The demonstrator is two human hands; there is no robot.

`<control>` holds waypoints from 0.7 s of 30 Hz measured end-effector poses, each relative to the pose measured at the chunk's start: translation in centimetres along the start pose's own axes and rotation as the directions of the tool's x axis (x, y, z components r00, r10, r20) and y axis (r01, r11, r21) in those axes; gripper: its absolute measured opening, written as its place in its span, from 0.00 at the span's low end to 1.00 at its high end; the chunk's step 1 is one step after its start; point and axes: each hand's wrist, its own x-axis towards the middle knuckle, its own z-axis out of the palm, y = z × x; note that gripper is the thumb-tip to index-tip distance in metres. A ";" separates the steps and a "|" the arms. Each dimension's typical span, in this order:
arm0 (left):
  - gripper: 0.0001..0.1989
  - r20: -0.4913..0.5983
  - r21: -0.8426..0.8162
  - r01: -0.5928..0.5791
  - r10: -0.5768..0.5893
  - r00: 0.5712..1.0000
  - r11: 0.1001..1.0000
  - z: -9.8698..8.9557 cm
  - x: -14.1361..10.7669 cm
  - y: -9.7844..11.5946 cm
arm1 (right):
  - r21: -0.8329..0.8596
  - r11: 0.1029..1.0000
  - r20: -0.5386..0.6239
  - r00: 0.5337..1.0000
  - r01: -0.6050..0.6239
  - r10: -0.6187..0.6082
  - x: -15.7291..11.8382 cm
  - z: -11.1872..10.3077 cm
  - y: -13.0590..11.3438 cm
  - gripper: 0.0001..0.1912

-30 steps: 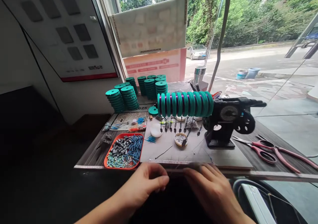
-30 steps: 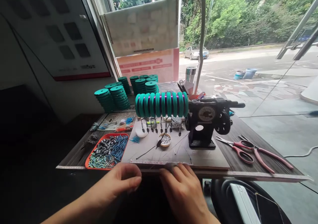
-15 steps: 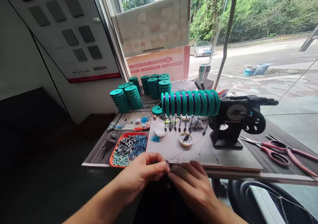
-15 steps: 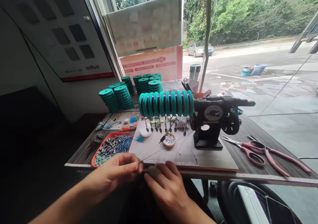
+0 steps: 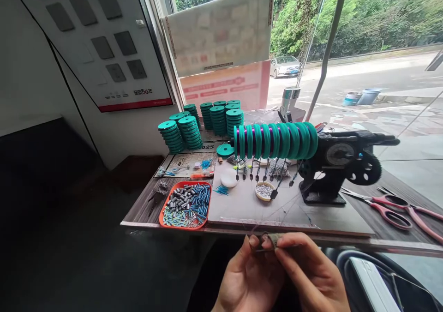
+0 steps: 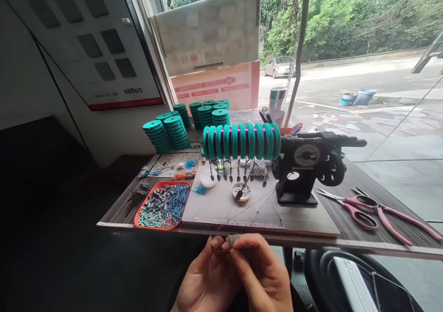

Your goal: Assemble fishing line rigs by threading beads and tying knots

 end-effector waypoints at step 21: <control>0.09 -0.039 0.567 -0.312 0.403 0.914 0.762 0.4 -1.6 0.7 | -0.603 0.277 0.492 0.622 0.748 -0.609 2.7 -3.5 -0.2 0.07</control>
